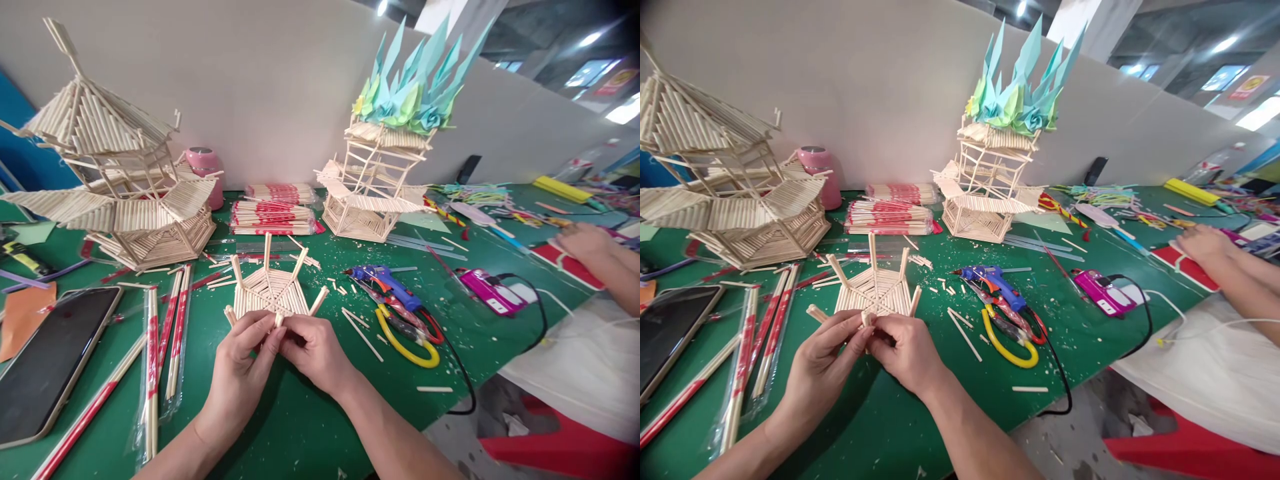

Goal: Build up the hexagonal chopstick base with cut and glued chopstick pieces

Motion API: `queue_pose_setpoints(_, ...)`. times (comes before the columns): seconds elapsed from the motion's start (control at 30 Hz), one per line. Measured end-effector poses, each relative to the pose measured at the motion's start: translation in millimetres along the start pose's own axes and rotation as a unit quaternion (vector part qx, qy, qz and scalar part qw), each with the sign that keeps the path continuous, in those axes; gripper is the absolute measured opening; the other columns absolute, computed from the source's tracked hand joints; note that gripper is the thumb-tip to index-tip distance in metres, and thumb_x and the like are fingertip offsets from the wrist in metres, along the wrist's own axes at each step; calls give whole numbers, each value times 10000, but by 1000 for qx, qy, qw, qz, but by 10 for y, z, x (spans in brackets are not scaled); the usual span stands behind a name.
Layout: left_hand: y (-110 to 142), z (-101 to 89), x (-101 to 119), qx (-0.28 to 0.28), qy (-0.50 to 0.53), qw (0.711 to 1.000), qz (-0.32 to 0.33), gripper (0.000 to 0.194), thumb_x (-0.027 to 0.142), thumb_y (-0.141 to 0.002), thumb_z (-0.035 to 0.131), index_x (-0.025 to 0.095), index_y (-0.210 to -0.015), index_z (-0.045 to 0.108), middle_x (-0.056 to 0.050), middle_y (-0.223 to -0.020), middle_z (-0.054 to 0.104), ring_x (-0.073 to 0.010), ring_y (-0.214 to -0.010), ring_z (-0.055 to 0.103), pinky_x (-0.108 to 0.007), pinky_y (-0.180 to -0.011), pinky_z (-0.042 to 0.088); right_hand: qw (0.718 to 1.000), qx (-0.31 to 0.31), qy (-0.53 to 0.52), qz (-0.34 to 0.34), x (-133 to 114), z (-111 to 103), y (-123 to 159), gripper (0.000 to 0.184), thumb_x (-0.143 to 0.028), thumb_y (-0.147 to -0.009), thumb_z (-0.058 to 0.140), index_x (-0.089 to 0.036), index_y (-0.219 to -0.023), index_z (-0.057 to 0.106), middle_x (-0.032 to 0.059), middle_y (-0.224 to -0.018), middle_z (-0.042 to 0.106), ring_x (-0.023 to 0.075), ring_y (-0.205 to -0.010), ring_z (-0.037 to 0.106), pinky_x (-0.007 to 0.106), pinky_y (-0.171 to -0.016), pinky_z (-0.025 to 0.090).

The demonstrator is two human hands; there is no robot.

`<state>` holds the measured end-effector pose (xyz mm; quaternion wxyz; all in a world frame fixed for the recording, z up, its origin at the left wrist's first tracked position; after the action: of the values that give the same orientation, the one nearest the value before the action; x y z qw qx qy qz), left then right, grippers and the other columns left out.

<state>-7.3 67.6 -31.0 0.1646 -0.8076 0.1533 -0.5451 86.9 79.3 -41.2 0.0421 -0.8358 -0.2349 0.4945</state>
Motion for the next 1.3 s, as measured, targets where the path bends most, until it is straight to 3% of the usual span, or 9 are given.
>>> queue_pose_setpoints(0.27,0,-4,31,-2,2,1000,5,100,139,-801,543,184,-835,626,-39,-851,625,-132,-749,600,-221,-659,493,1000,-1,-2,12,7,8,12,153,-221,-797,558,-170,-653,560,-33,-550,484,96,-490,428,201,-459,336)
queue_pose_setpoints(0.57,-2,-8,4,-2,-11,1000,-1,89,152,-801,543,173,-833,623,-47,-848,627,-144,-751,602,-234,-656,490,1000,-8,-12,-7,-20,19,1,187,-190,-846,499,-181,-678,581,-1,-636,597,117,-567,524,213,-534,400)
queue_pose_setpoints(1.3,-23,-28,27,10,-7,1000,-2,90,169,-787,549,175,-798,637,-48,-807,645,-153,-711,615,-240,-624,503,1000,-7,-14,-6,-20,15,3,192,-178,-841,505,-184,-662,574,-6,-634,602,119,-574,536,215,-540,404)
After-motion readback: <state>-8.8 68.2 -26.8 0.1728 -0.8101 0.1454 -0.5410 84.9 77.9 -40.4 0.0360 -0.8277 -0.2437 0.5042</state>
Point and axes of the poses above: each hand's wrist, its own y-axis away from the middle knuckle, its own z-axis out of the palm, x = y × z, the point moved 10 cm from there along -y, towards the middle knuckle
